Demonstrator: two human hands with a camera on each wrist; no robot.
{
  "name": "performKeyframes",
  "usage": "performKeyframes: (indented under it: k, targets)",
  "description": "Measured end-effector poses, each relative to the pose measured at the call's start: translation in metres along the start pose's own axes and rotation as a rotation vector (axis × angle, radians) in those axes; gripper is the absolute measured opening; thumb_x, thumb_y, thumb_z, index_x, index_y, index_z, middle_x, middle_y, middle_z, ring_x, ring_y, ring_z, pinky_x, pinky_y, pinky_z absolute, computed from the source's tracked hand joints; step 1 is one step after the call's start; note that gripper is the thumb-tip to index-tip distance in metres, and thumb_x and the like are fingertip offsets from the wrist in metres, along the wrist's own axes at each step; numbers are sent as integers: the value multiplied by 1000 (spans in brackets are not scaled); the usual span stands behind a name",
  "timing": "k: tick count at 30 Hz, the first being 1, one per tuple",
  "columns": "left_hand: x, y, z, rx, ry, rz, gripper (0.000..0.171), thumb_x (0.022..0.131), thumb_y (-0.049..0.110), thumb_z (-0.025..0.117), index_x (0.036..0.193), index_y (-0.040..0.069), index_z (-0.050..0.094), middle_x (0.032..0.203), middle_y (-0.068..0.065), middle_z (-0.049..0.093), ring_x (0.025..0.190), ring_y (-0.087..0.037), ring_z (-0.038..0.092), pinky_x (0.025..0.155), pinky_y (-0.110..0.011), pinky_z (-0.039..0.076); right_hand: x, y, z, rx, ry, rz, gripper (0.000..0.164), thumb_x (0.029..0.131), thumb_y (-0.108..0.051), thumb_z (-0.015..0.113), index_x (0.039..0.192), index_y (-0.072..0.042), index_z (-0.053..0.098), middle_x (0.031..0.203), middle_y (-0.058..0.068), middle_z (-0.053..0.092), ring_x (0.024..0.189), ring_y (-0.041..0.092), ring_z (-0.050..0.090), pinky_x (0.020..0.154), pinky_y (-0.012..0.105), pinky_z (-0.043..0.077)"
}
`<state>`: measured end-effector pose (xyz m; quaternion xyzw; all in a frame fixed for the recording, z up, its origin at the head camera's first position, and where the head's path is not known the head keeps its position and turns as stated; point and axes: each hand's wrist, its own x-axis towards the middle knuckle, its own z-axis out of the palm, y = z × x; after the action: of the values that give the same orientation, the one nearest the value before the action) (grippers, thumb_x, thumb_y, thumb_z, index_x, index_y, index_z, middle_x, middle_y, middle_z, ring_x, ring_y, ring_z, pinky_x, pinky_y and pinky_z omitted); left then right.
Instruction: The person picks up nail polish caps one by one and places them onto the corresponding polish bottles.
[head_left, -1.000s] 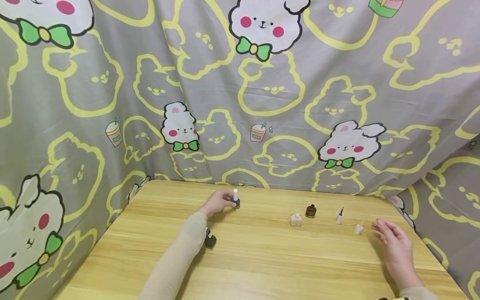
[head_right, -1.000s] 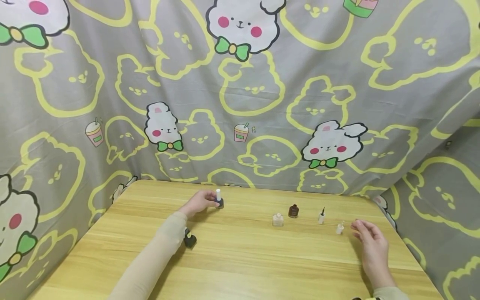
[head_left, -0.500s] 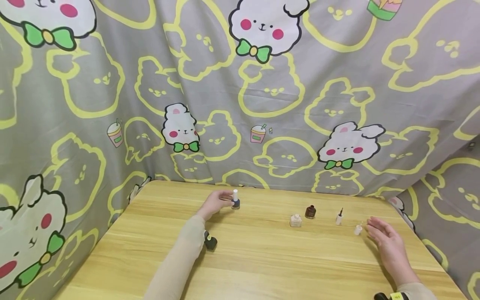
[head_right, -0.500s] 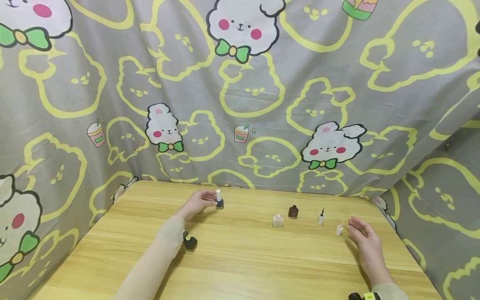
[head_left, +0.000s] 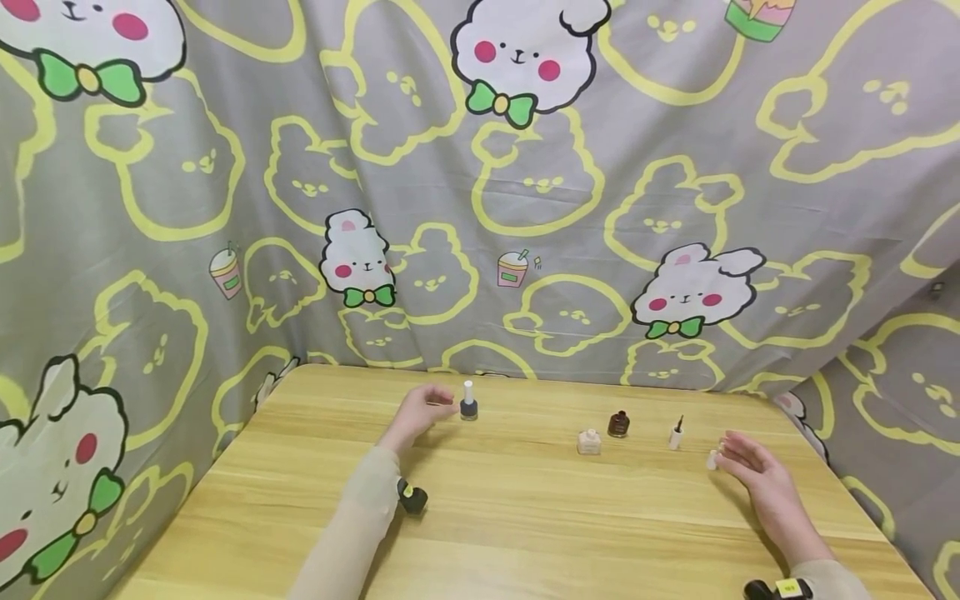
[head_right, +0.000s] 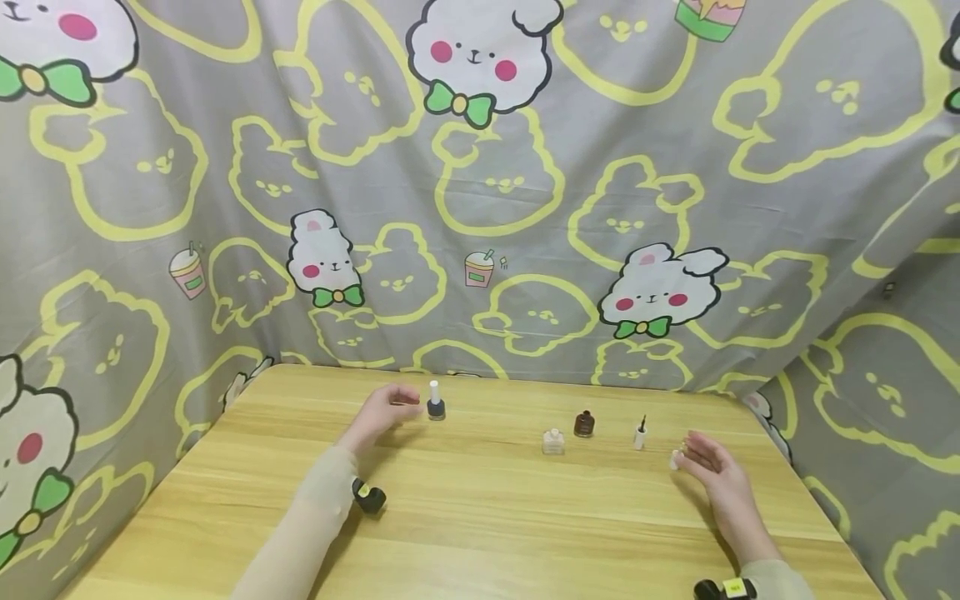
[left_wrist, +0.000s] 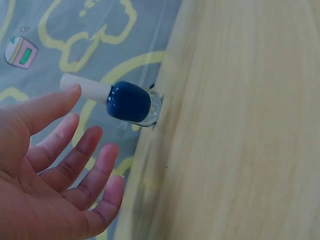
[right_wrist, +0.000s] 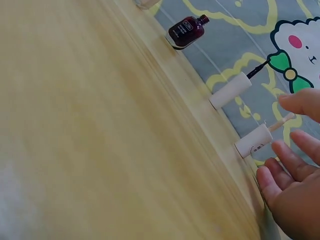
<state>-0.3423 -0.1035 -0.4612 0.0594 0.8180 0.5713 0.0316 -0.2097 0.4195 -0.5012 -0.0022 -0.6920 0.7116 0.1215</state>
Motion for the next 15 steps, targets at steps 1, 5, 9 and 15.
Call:
performKeyframes:
  k: [1, 5, 9, 15]
  targets:
    - [-2, 1, 0, 7, 1, 0, 33, 83, 16, 76, 109, 0, 64, 109, -12, 68, 100, -22, 61, 83, -34, 50, 0, 0, 0, -24, 3, 12, 44, 92, -1, 62, 129, -23, 54, 106, -28, 64, 96, -13, 58, 81, 1, 42]
    - [-9, 8, 0, 29, -19, 31, 30, 83, 17, 77, 106, 1, 66, 105, -10, 69, 98, -21, 62, 81, -33, 50, 1, -3, -1, -136, 3, 68, 44, 92, -7, 65, 133, -20, 52, 102, -31, 62, 94, -15, 55, 79, 1, 41]
    - [-14, 14, 4, 63, -52, 77, 29, 82, 18, 78, 103, 0, 67, 102, -10, 70, 97, -21, 63, 82, -31, 51, 3, -6, -1, -280, -2, 143, 46, 92, -17, 68, 134, -15, 51, 98, -36, 58, 91, -19, 53, 77, 2, 40]
    - [-20, 25, 14, 76, -110, 117, 28, 84, 18, 76, 104, 1, 67, 105, -12, 69, 97, -22, 64, 84, -33, 52, 5, -10, 1, -449, -8, 234, 69, 91, -33, 69, 141, 5, 39, 92, -40, 51, 87, -22, 47, 76, 4, 37]
